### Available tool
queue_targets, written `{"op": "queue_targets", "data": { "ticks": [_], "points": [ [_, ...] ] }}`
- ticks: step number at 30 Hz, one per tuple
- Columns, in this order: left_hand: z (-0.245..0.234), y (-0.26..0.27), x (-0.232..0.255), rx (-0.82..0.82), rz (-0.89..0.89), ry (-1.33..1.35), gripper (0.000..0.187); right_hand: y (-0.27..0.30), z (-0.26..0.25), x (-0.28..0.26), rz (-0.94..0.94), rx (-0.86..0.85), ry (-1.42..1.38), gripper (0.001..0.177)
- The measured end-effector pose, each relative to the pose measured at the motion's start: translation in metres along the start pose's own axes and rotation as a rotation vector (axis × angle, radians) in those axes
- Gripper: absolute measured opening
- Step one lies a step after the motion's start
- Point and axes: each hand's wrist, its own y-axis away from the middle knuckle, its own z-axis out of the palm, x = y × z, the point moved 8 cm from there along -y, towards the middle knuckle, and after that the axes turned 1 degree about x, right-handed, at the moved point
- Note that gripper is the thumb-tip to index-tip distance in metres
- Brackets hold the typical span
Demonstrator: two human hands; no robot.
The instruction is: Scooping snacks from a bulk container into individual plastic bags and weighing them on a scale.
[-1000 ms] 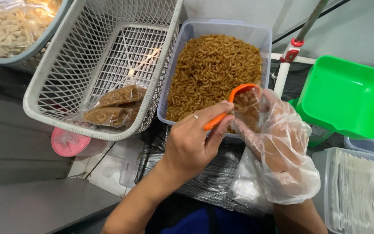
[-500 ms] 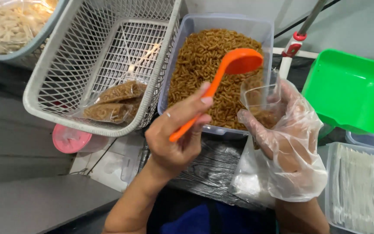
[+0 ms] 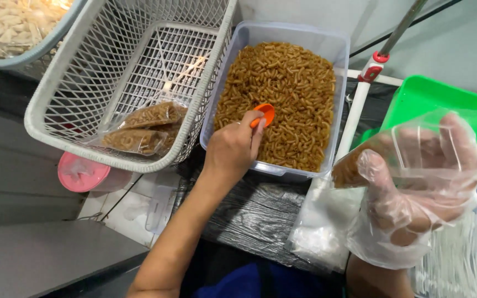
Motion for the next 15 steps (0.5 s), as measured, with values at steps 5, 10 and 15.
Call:
{"op": "queue_targets", "data": {
  "ticks": [5,10,15],
  "points": [
    [0.011,0.001,0.003,-0.072,-0.035,0.068,0.015,0.035,-0.022,0.009,-0.433,0.113,0.32,0.048],
    [0.024,0.007,-0.005,-0.045,-0.097,0.157,0.013,0.018,0.021,0.011,-0.061,0.016,-0.085,0.071],
    [0.037,0.01,-0.031,-0.101,-0.284,0.329,0.02,0.029,0.017,0.043,0.228,0.075,-0.024,0.08]
  ]
}}
